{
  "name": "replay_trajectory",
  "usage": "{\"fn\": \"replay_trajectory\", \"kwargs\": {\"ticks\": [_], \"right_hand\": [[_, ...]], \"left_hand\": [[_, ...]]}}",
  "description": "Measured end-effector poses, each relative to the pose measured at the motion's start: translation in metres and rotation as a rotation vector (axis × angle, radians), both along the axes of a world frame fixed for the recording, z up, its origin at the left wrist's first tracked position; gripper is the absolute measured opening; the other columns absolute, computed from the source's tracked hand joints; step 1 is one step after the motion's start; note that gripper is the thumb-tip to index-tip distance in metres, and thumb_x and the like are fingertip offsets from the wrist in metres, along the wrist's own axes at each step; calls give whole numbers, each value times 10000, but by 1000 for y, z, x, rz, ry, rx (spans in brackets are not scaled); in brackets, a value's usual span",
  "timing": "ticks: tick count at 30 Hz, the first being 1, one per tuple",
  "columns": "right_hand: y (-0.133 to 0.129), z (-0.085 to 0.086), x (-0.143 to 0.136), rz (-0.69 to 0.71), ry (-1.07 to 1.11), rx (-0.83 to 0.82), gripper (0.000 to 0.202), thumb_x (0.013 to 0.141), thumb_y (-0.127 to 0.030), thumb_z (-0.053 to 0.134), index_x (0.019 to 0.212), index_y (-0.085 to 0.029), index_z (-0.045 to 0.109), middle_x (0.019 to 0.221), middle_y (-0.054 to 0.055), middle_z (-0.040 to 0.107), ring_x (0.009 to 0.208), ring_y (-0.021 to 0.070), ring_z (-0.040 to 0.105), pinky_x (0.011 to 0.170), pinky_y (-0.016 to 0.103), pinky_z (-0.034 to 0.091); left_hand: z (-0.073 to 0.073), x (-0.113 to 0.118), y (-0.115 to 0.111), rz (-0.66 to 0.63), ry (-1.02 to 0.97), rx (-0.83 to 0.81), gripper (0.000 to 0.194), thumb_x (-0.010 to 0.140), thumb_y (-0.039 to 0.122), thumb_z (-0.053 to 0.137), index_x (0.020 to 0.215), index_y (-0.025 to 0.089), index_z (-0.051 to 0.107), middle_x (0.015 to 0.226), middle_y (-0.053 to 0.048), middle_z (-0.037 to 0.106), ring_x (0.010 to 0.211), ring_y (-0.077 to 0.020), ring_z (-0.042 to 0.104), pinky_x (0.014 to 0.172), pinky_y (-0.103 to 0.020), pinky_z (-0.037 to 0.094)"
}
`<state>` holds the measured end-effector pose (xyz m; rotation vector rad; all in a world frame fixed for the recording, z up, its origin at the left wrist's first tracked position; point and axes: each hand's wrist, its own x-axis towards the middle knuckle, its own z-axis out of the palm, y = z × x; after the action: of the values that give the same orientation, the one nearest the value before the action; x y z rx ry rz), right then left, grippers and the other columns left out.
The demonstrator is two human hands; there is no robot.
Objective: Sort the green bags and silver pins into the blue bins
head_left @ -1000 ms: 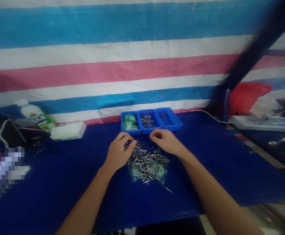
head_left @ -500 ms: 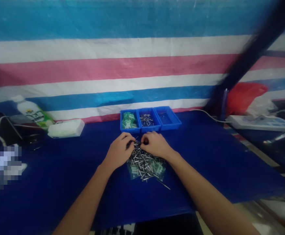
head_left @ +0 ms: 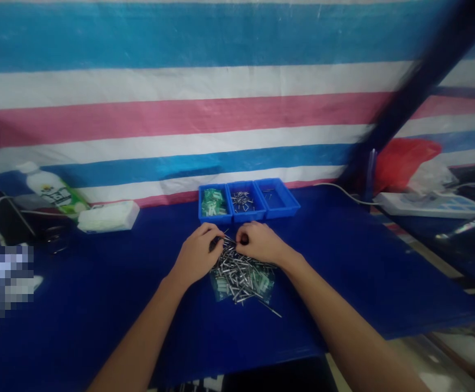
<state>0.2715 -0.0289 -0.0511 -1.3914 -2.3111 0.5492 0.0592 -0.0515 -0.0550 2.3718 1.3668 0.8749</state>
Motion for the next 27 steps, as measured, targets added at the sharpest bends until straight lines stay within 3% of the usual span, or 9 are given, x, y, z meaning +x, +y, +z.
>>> {"fn": "replay_trajectory", "kwargs": {"ticks": [7, 15, 21, 27], "right_hand": [[1, 5, 6, 45, 48, -7, 71, 726, -189, 634, 723, -217, 699, 749, 11, 689, 754, 175, 591, 674, 304, 387], [-3, 13, 7, 95, 297, -46, 72, 726, -147, 620, 718, -197, 670, 757, 2, 656, 713, 150, 573, 675, 295, 421], [-5, 17, 8, 41, 549, -139, 151, 912, -339, 595, 897, -202, 655, 794, 6, 611, 698, 142, 519, 654, 304, 414], [-7, 18, 0, 14, 568, -226, 345, 957, -458, 541, 734, -195, 543, 694, -24, 463, 644, 129, 416, 608, 303, 340]], "left_hand": [[-1, 0, 2, 7, 78, 84, 95, 946, 242, 615, 1014, 221, 677, 1084, -35, 637, 1011, -220, 589, 927, -417, 487], [-1, -4, 5, -40, 64, 88, 108, 985, 245, 570, 978, 212, 673, 1092, -43, 634, 1016, -217, 585, 941, -413, 472], [2, -2, 6, -17, -78, 63, 107, 1012, 242, 507, 984, 200, 602, 1083, -52, 626, 1032, -206, 592, 925, -383, 470], [4, 2, 4, -9, -139, 80, 83, 995, 229, 519, 957, 200, 586, 1035, -37, 616, 965, -186, 590, 871, -347, 470]]}}
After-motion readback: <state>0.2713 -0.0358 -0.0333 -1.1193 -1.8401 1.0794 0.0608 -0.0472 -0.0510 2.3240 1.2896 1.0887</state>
